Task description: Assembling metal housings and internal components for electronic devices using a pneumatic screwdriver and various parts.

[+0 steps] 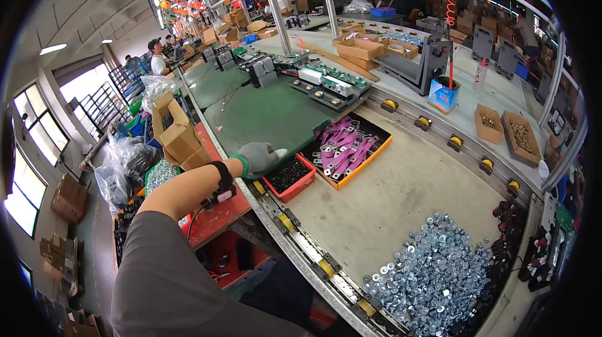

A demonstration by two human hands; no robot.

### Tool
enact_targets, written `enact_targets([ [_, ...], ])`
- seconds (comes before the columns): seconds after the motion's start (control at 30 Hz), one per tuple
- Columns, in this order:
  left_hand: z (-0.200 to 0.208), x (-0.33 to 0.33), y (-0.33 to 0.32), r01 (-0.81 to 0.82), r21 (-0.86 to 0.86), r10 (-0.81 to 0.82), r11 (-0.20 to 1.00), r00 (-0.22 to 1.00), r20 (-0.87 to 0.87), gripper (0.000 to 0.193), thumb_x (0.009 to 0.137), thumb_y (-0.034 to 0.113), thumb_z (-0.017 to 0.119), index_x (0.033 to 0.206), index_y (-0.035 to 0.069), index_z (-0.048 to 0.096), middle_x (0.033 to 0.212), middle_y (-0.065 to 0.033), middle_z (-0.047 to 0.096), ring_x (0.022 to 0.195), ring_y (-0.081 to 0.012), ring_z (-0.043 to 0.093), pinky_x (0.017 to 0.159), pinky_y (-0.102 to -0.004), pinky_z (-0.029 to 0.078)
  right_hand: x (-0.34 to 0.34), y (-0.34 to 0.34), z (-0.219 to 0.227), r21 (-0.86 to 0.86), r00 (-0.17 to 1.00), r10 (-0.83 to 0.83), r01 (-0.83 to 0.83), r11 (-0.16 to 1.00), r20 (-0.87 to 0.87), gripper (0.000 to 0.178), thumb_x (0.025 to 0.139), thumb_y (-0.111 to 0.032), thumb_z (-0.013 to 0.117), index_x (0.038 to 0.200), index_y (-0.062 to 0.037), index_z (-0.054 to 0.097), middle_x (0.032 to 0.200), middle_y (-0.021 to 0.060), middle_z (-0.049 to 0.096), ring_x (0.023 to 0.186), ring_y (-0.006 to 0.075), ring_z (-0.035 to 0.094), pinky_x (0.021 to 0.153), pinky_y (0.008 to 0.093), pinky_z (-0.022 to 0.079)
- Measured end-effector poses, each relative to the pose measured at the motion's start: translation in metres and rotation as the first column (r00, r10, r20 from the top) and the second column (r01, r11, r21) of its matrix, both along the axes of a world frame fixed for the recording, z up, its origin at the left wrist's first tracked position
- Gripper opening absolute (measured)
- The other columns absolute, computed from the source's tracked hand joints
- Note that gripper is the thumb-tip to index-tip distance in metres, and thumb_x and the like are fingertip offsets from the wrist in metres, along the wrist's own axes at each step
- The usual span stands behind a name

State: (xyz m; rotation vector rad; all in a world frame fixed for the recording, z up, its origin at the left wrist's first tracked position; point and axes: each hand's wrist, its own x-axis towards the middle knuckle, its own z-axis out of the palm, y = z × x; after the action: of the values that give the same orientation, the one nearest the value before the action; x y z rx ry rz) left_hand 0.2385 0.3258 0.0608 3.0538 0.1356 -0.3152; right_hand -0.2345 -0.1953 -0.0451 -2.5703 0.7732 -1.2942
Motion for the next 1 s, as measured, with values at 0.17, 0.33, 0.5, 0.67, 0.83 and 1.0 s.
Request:
enact_targets([
  [0.17, 0.007, -0.027, -0.047, 0.072, 0.004, -0.071, 0.997, 0.992, -0.106, 0.073, 0.098, 0.068, 0.044, 0.108, 0.003, 0.074, 0.106, -0.0209, 0.074, 0.100, -0.0388, 0.071, 0.091, -0.0444, 0.053, 0.003, 0.004, 0.003, -0.036, 1.000, -0.015, 0.016, 0.999, 0.010, 0.025, 0.102, -0.022, 0.060, 0.099, -0.0005, 0.072, 0.092, 0.0208, 0.069, 0.081, 0.0400, 0.063, 0.076, 0.0499, 0.051],
  [0.33, 0.009, -0.064, -0.086, 0.158, -0.005, -0.157, 0.987, 0.981, -0.117, 0.084, 0.095, 0.077, 0.041, 0.116, 0.001, 0.071, 0.104, -0.0209, 0.074, 0.098, -0.0375, 0.071, 0.089, -0.0439, 0.054, 0.004, 0.003, 0.004, -0.056, 0.999, 0.010, -0.008, 0.998, 0.051, 0.026, 0.101, -0.024, 0.062, 0.093, -0.0007, 0.071, 0.085, 0.0203, 0.067, 0.076, 0.0398, 0.062, 0.071, 0.0498, 0.051],
  [0.5, 0.013, -0.099, -0.126, 0.267, -0.054, -0.273, 0.962, 0.948, -0.164, 0.090, 0.095, 0.078, 0.038, 0.127, -0.002, 0.065, 0.104, -0.0217, 0.073, 0.100, -0.0370, 0.071, 0.092, -0.0434, 0.053, 0.006, 0.002, 0.004, -0.128, 0.998, -0.004, 0.012, 0.992, 0.066, 0.030, 0.102, -0.027, 0.062, 0.089, -0.0022, 0.070, 0.081, 0.0184, 0.066, 0.071, 0.0381, 0.062, 0.067, 0.0488, 0.050],
  [0.67, 0.016, -0.140, -0.173, 0.425, -0.131, -0.441, 0.895, 0.888, -0.128, 0.088, 0.094, 0.077, 0.041, 0.135, 0.002, 0.060, 0.106, -0.0223, 0.073, 0.101, -0.0386, 0.071, 0.092, -0.0446, 0.053, 0.009, 0.004, 0.006, -0.214, 0.994, -0.077, 0.093, 0.972, 0.079, 0.030, 0.102, -0.030, 0.061, 0.088, -0.0058, 0.071, 0.080, 0.0140, 0.067, 0.069, 0.0352, 0.062, 0.063, 0.0468, 0.049],
  [0.83, 0.021, -0.184, -0.225, 0.538, -0.228, -0.581, 0.812, 0.782, -0.226, 0.085, 0.093, 0.077, 0.044, 0.140, 0.006, 0.055, 0.104, -0.0225, 0.073, 0.099, -0.0408, 0.070, 0.088, -0.0479, 0.054, 0.009, 0.004, 0.004, -0.224, 0.991, -0.080, 0.103, 0.969, 0.111, 0.030, 0.102, -0.031, 0.062, 0.086, -0.0070, 0.072, 0.078, 0.0128, 0.067, 0.068, 0.0346, 0.061, 0.063, 0.0464, 0.048],
  [1.0, 0.009, -0.225, -0.267, 0.686, -0.406, -0.777, 0.604, 0.621, -0.106, 0.078, 0.094, 0.070, 0.051, 0.140, 0.006, 0.054, 0.106, -0.0213, 0.072, 0.098, -0.0430, 0.069, 0.088, -0.0493, 0.053, 0.001, -0.008, -0.011, -0.184, 0.994, -0.086, 0.098, 0.978, 0.072, 0.038, 0.102, -0.039, 0.058, 0.092, -0.0060, 0.073, 0.082, 0.0143, 0.068, 0.072, 0.0362, 0.062, 0.064, 0.0485, 0.048],
])
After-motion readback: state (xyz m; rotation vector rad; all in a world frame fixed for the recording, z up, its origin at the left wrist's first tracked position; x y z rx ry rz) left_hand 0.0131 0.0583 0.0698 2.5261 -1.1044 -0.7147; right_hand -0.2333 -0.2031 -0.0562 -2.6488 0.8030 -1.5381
